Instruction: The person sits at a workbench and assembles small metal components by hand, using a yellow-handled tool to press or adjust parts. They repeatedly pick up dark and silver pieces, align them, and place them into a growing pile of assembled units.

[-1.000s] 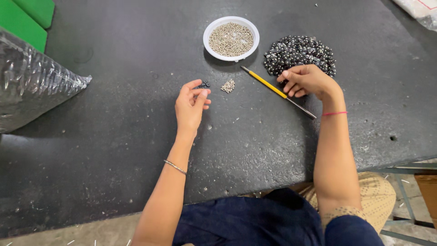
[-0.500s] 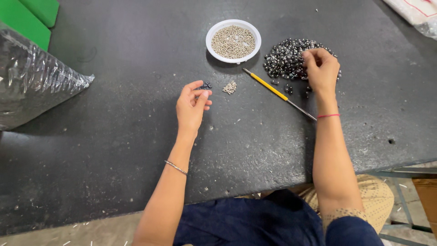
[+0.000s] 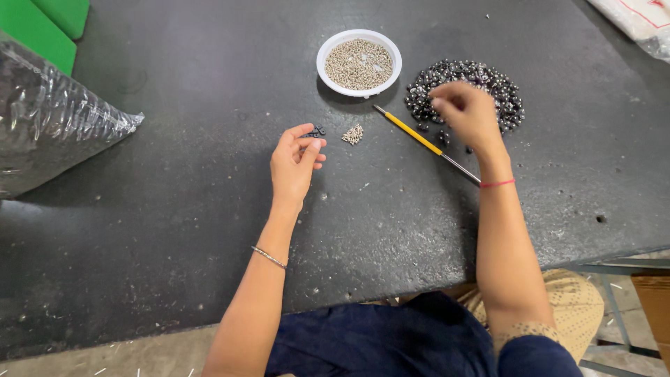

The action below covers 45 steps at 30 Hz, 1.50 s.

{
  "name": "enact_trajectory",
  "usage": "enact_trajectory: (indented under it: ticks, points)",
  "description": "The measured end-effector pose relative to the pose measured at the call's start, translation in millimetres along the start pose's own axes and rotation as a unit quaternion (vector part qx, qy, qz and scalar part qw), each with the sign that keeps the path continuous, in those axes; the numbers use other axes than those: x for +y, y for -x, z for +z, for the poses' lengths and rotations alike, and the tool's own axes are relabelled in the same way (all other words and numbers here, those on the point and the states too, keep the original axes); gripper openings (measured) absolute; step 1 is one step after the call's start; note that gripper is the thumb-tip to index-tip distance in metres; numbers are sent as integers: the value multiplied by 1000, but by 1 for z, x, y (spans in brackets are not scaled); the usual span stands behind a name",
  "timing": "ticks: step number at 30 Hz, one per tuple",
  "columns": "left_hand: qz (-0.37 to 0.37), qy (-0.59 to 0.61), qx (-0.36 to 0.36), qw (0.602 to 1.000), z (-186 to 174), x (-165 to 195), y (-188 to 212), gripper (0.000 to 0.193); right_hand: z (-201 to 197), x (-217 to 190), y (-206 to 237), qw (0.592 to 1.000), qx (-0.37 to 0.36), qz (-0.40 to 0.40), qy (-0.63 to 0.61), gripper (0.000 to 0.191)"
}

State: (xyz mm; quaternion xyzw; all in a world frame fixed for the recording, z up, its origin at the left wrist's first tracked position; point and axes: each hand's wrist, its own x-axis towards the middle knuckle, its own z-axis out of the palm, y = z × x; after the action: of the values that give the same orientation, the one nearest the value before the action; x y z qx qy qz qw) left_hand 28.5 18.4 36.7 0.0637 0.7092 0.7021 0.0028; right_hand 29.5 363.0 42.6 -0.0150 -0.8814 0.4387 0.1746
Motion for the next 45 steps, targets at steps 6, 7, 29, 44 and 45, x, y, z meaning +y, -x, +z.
enact_trajectory:
  ticks: [6, 7, 29, 44, 45]
  points:
    - [-4, -1, -5, 1000, 1, -3, 0, 33, 5, -3, 3, 986, -148, -31, 64, 19]
    - [-5, 0, -6, 1000, 1, -2, 0, 33, 2, -2, 3, 985, -147, -34, 84, 19]
    - [80, -36, 207, 974, -47, -23, -33, 18, -35, 22, -2, 969, -196, 150, 11, 22]
    - [204, -422, 92, 879, -27, -16, -7, 14, 58, -56, 22, 981, -70, -164, 77, 22]
    - [210, -430, 87, 874, -26, -14, -6, 15, 68, -57, 25, 976, -65, -195, 77, 25]
